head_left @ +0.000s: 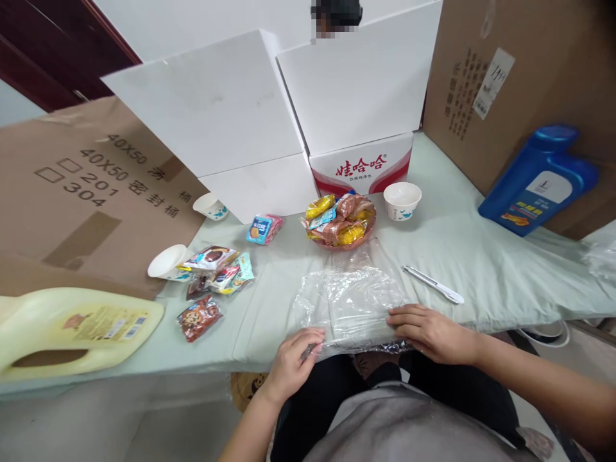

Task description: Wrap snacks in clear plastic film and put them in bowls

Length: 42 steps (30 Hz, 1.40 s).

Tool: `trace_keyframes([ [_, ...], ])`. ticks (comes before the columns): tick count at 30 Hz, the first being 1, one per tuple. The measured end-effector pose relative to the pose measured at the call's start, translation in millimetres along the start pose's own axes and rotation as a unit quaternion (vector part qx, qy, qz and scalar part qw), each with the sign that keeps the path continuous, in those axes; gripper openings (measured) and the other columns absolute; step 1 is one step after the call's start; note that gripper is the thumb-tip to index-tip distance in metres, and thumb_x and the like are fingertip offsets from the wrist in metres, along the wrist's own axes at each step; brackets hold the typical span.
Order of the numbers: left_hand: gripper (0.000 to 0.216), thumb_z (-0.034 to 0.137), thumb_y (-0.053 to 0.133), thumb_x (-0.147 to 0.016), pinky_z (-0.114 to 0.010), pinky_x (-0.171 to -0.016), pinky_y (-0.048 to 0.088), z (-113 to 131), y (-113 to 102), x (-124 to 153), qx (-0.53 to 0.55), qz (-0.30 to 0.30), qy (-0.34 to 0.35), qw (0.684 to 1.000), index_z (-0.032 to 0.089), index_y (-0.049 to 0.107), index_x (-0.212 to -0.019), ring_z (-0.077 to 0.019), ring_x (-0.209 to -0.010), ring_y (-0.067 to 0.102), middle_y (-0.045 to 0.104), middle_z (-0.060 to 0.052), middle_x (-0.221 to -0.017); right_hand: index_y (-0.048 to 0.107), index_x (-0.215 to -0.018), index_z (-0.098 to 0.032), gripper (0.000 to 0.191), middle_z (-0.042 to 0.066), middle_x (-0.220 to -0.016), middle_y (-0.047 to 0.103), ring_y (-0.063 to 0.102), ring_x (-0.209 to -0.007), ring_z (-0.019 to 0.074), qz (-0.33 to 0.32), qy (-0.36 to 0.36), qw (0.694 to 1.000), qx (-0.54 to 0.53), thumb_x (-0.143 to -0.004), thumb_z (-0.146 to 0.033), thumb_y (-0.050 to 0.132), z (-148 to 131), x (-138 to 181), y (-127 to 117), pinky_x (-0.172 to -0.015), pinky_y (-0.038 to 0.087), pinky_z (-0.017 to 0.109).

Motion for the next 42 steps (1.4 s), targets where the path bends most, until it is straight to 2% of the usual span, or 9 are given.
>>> trace_keyframes([
  [4, 0.018, 0.029, 0.053, -0.090, -0.026, -0.073, 0.056, -2, -9, -5, 0.060, 0.024, -0.086, 0.994, 0.020, 0.067, -0.088, -0.0163, -0.078, 0.069, 0.072, -0.006, -0.086, 0.064, -0.103, -0.020, 0.026, 0.007, -0.093, 0.068, 0.063, -0.091, 0.0185, 0.044, 0.044, 0.995, -0.081, -0.094, -0.019, 0.040, -8, 2, -12, -0.084, 0.051, 0.036],
  [9, 0.023, 0.036, 0.053, -0.087, -0.022, -0.051, 0.048, -6, -8, -32, 0.076, 0.044, -0.182, 0.979, 0.019, 0.066, -0.091, -0.0100, -0.047, 0.056, 0.065, 0.001, -0.065, 0.062, -0.104, -0.019, 0.024, 0.009, -0.105, 0.067, 0.063, -0.098, 0.0190, 0.145, 0.109, 0.976, -0.121, -0.094, -0.026, 0.040, 6, -16, -23, -0.086, 0.050, 0.034],
  [17, 0.017, 0.024, 0.054, -0.085, -0.027, -0.079, 0.049, -24, -2, -75, -0.156, 0.097, -0.233, 0.955, 0.022, 0.067, -0.096, -0.0172, -0.082, 0.066, 0.072, -0.003, -0.092, 0.062, -0.112, -0.018, 0.031, 0.008, -0.099, 0.073, 0.068, -0.089, 0.0217, 0.173, 0.345, 0.922, 0.029, -0.091, -0.020, 0.039, 45, -56, -17, -0.077, 0.048, 0.030],
  [23, 0.037, 0.027, 0.062, -0.083, -0.031, -0.080, 0.050, -33, 4, -69, -0.212, 0.119, -0.272, 0.931, 0.018, 0.058, -0.119, -0.0220, -0.090, 0.066, 0.068, -0.008, -0.101, 0.051, -0.127, -0.014, 0.038, 0.010, -0.103, 0.073, 0.069, -0.088, 0.0237, 0.165, 0.379, 0.904, 0.112, -0.092, -0.025, 0.043, 53, -60, -11, -0.073, 0.046, 0.030],
  [28, 0.030, 0.028, 0.055, -0.087, -0.040, -0.091, 0.046, -13, -3, -61, -0.312, 0.259, -0.157, 0.901, 0.013, 0.061, -0.112, -0.0276, -0.102, 0.059, 0.061, -0.015, -0.105, 0.050, -0.127, -0.014, 0.038, 0.013, -0.108, 0.071, 0.069, -0.090, 0.0255, 0.148, 0.385, 0.899, 0.149, -0.094, -0.029, 0.040, 49, -61, -6, -0.071, 0.046, 0.031],
  [31, 0.021, 0.028, 0.051, -0.091, -0.040, -0.097, 0.044, 4, 17, -65, -0.295, 0.144, -0.020, 0.944, 0.018, 0.067, -0.100, -0.0251, -0.105, 0.059, 0.063, -0.013, -0.103, 0.053, -0.121, -0.015, 0.034, 0.013, -0.103, 0.072, 0.069, -0.086, 0.0261, 0.127, 0.389, 0.896, 0.172, -0.096, -0.031, 0.037, 49, -65, -7, -0.068, 0.045, 0.032],
  [35, 0.046, 0.039, 0.054, -0.090, -0.054, -0.112, 0.027, 9, 47, -66, -0.277, -0.058, 0.034, 0.959, 0.026, 0.050, -0.134, -0.0319, -0.137, 0.034, 0.046, -0.009, -0.144, 0.057, -0.111, -0.018, 0.031, 0.010, -0.088, 0.073, 0.069, -0.079, 0.0258, 0.142, 0.430, 0.872, 0.187, -0.099, -0.034, 0.034, 65, -60, -25, -0.065, 0.043, 0.032],
  [39, 0.057, 0.042, 0.050, -0.091, -0.063, -0.113, 0.017, 3, 51, -66, -0.287, -0.079, -0.006, 0.955, 0.026, 0.038, -0.144, -0.0355, -0.145, 0.016, 0.029, -0.009, -0.156, 0.060, -0.109, -0.017, 0.028, 0.012, -0.095, 0.071, 0.066, -0.084, 0.0262, 0.242, 0.426, 0.845, 0.215, -0.096, -0.031, 0.039, 69, -47, -47, -0.070, 0.045, 0.034],
  [42, 0.057, 0.043, 0.050, -0.091, -0.061, -0.114, 0.015, 5, 52, -66, -0.290, -0.079, -0.006, 0.954, 0.026, 0.038, -0.144, -0.0343, -0.146, 0.015, 0.028, -0.008, -0.156, 0.062, -0.113, -0.014, 0.032, 0.016, -0.109, 0.067, 0.060, -0.103, 0.0284, 0.262, 0.245, 0.903, 0.237, -0.096, -0.033, 0.043, 47, -54, -36, -0.087, 0.046, 0.040],
])
Point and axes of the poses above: each hand's wrist, its own x-axis away from the middle knuckle, its own y-axis out of the palm, z = x × y, the point moved 4 cm from there along -x, towards the middle knuckle
